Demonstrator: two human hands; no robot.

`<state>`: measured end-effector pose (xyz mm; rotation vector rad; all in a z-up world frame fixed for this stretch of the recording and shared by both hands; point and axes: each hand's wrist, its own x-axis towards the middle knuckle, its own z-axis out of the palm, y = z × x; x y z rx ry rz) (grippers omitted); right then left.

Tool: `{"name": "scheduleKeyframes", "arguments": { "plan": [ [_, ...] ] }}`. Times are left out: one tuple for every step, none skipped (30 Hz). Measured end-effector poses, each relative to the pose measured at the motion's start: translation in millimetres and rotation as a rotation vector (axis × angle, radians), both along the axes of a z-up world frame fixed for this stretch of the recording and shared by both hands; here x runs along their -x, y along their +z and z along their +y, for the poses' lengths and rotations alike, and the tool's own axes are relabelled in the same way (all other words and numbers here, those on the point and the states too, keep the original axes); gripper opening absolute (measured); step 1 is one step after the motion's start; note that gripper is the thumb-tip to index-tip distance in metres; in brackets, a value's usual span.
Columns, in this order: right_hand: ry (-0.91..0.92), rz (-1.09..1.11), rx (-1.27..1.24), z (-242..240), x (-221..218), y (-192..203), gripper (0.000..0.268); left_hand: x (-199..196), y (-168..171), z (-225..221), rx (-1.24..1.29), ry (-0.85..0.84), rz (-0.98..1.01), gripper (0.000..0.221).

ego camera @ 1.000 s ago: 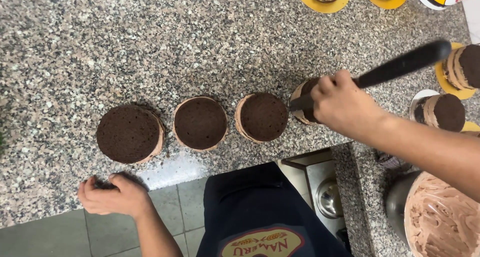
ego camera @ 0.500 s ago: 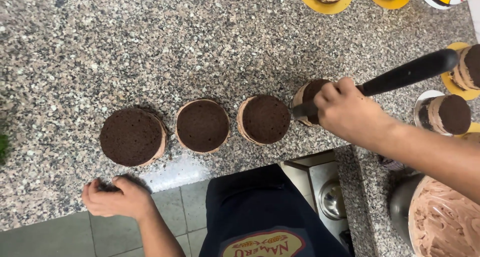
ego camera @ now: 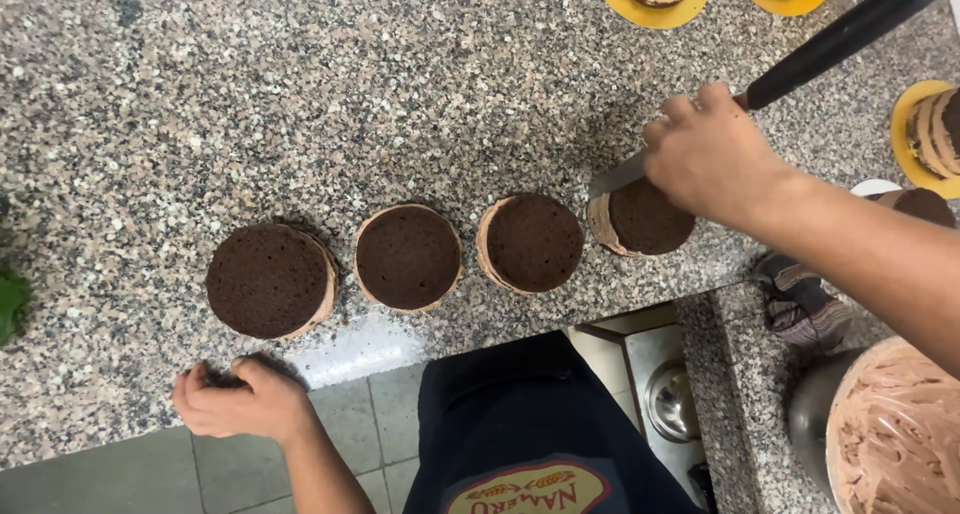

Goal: The person assembles chocolate cake sandwiches on a granite counter, placing a chocolate cake disc on top of a cream-filled base and pressing it down by hand. They then use a spatula to scrape and smooth cream that squeezes out from the sides of each sandwich.

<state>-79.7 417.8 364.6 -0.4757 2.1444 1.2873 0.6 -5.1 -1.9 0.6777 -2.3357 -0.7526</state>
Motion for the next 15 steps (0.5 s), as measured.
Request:
{"name": "scheduleKeyframes", "arguments": {
  "plan": [
    [-0.043,0.029,0.032,0.7,3.4,1.2,0.017,0.2,0.1,-0.1,0.002,-0.002,0.0,0.041],
    [-0.044,0.03,0.032,1.2,4.7,0.0,0.017,0.3,0.4,-0.1,0.003,-0.002,0.001,0.041],
    [-0.096,-0.008,0.011,1.6,6.1,-1.2,0.02,0.5,0.6,0.0,0.007,-0.002,-0.003,0.04],
    [-0.146,-0.048,-0.009,2.0,7.8,-2.5,0.023,0.1,0.8,0.2,0.011,0.0,-0.007,0.039],
    [-0.145,-0.048,-0.009,0.8,3.5,-4.2,0.023,0.6,1.0,0.5,0.012,0.0,-0.007,0.039],
    [-0.092,-0.055,0.01,-0.5,-0.5,-6.1,0.022,0.4,1.2,0.6,0.009,0.003,-0.01,0.039],
    [-0.039,-0.061,0.03,-1.8,-4.6,-8.1,0.021,0.3,1.3,0.8,0.007,0.005,-0.014,0.039],
    [-0.039,-0.062,0.03,-5.9,-8.7,-7.5,0.021,0.1,0.7,0.6,0.007,0.005,-0.014,0.039],
    [0.049,-0.059,0.058,-9.9,-12.8,-6.8,0.018,0.0,0.1,0.5,0.009,0.005,-0.01,0.038],
    [0.137,-0.055,0.087,-14.0,-17.0,-5.9,0.016,0.4,-0.3,0.3,0.011,0.003,-0.006,0.038],
    [0.136,-0.055,0.087,-13.6,-18.1,-7.2,0.016,0.6,0.4,0.3,0.012,0.002,-0.005,0.038],
    [0.234,-0.011,0.108,-13.1,-19.4,-8.3,0.017,1.2,1.0,0.7,0.014,0.005,-0.004,0.038],
    [0.331,0.033,0.128,-12.7,-20.8,-9.4,0.017,1.6,1.6,1.0,0.016,0.008,-0.003,0.039],
    [0.331,0.034,0.128,-10.7,-18.6,-8.9,0.017,1.8,1.4,1.1,0.016,0.008,-0.002,0.039],
    [0.263,0.023,0.124,-8.9,-16.4,-8.4,0.016,1.9,1.2,1.0,0.016,0.01,-0.002,0.038]
  ]
}}
